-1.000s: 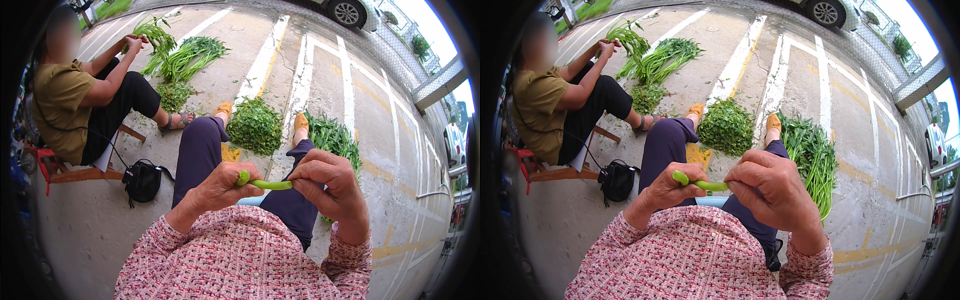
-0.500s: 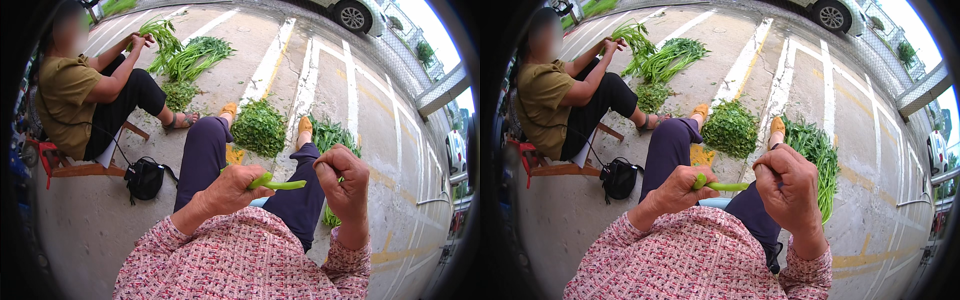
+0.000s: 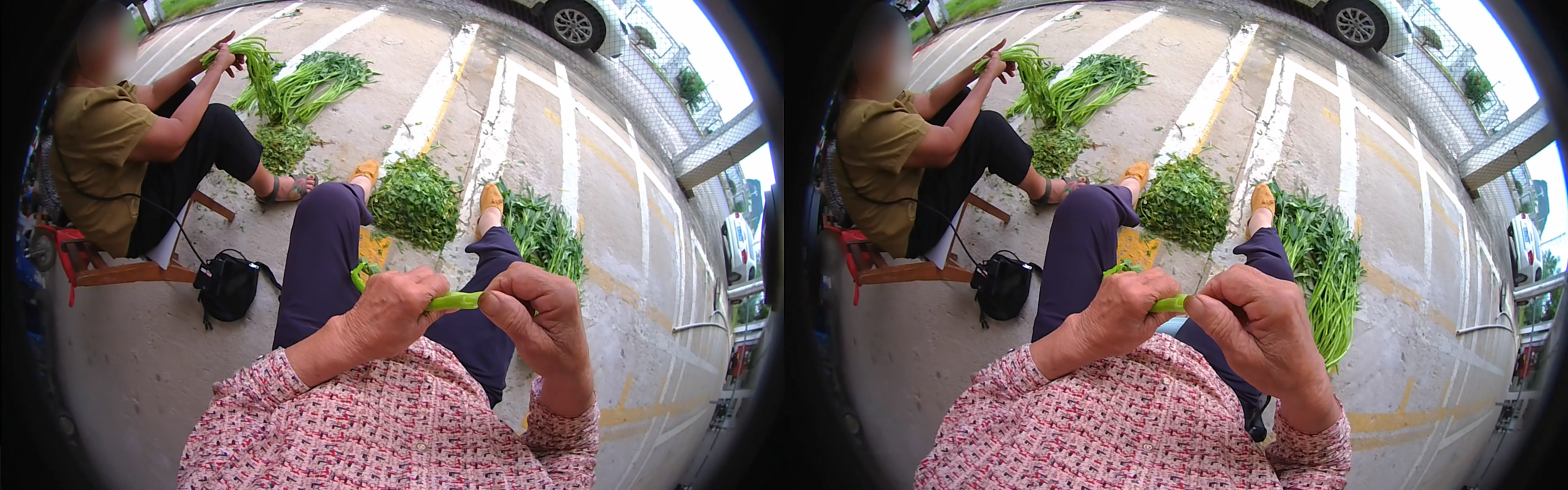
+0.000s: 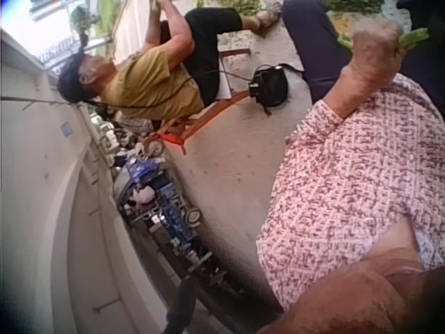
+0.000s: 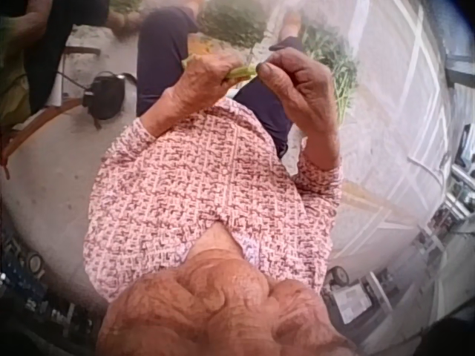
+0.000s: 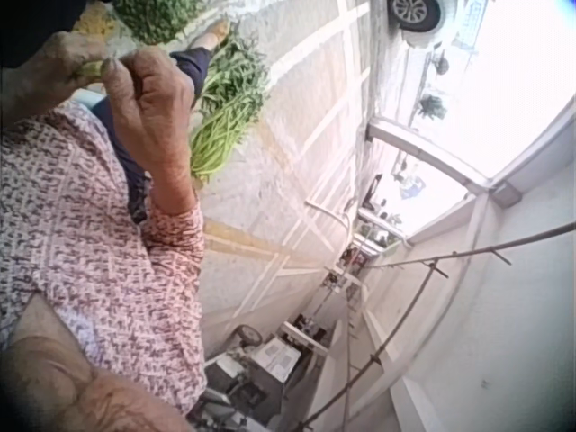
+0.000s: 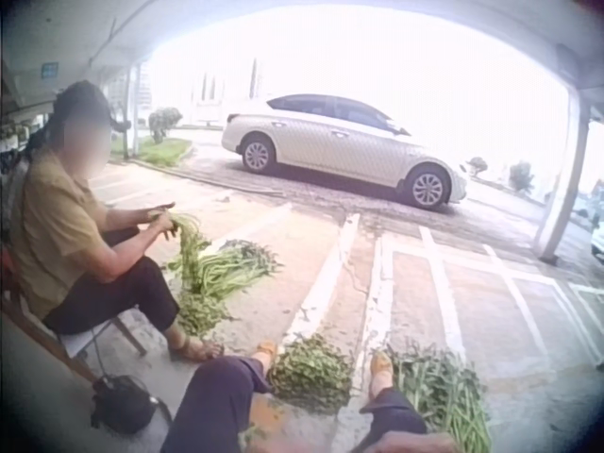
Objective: The person picks small leaves and buds from green vegetable stems by hand and places the stems back onto a pile on the ground.
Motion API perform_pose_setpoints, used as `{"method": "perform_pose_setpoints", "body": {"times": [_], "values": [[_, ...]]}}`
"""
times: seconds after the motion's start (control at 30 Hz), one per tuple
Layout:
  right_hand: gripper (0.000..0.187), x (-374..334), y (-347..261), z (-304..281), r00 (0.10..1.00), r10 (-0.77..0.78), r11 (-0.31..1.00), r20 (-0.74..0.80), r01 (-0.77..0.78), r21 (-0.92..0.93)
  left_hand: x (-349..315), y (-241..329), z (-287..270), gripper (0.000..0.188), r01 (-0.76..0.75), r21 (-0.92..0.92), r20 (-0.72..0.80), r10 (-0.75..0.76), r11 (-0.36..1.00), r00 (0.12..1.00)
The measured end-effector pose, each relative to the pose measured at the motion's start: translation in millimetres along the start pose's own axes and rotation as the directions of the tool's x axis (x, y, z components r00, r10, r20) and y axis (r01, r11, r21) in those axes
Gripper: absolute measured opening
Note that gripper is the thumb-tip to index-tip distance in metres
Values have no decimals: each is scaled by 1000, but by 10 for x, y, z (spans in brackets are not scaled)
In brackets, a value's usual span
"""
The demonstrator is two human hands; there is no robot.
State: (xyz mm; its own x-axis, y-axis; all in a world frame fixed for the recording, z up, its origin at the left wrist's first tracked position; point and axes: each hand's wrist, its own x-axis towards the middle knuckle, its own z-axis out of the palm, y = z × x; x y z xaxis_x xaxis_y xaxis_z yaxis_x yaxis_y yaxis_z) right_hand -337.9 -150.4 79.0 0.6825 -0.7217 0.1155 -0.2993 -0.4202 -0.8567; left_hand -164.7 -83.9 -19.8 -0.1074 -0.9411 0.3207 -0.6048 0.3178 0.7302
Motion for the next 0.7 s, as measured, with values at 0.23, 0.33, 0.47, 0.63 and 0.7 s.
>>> {"method": "perform_pose_setpoints", "body": {"times": [0.23,0.33,0.47,0.63,0.7], "values": [[7,-45,51,12,1000,27,998,-8,-28,-60,-8,-1,22,23,18,-96,40,-14,995,999],[6,-48,63,8,999,40,997,-31,-42,-57,9,62,-38,30,16,-233,26,-11,972,1000],[8,-37,97,22,999,32,998,-44,-34,-51,-3,25,-33,39,-28,-391,-14,24,920,1000],[9,-50,113,-8,998,58,998,-30,-59,-20,12,24,-67,28,-59,-314,14,66,948,998],[10,-55,114,-19,996,83,996,-23,-83,7,8,32,-53,24,-89,-263,-33,83,961,996]]}}
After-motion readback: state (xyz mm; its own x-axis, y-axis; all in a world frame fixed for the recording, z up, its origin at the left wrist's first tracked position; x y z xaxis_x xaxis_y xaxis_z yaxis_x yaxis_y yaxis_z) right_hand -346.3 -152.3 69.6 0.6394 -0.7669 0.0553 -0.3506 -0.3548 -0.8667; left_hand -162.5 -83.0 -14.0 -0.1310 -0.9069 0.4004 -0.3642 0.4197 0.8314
